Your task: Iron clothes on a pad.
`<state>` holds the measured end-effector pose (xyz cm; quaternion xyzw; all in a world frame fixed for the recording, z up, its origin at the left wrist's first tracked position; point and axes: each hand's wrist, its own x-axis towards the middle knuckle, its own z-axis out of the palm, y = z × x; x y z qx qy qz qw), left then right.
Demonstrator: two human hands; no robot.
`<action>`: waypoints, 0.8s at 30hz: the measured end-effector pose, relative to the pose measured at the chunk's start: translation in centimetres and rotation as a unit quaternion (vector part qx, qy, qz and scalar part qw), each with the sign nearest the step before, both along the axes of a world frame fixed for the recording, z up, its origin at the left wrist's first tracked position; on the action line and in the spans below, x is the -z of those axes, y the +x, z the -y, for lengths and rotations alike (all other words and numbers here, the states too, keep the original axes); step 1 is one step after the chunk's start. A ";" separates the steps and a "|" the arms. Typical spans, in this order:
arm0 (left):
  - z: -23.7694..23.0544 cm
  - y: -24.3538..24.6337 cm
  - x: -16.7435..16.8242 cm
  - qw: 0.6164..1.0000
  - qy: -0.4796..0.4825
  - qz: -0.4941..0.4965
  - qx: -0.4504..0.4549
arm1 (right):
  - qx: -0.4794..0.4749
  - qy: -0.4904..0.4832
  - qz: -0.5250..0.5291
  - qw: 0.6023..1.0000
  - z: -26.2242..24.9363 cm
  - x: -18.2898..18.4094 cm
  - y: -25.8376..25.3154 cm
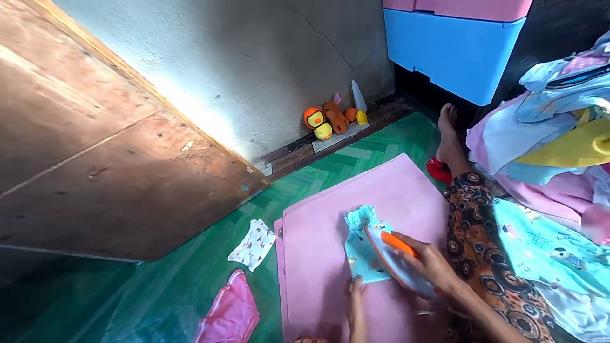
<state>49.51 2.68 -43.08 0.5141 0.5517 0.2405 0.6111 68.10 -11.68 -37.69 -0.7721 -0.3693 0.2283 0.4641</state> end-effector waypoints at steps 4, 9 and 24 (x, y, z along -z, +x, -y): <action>-3.4 0.0 -5.1 0.978 -0.011 0.182 -0.096 | 0.066 0.068 -0.013 0.995 1.5 -0.6 1.2; -8.2 -2.9 -14.8 0.976 0.026 0.204 -0.074 | 0.111 0.090 -0.024 0.989 2.6 0.1 1.7; -3.0 4.9 -14.4 0.893 0.246 -0.170 0.337 | 0.131 0.076 -0.021 0.988 2.9 0.6 1.5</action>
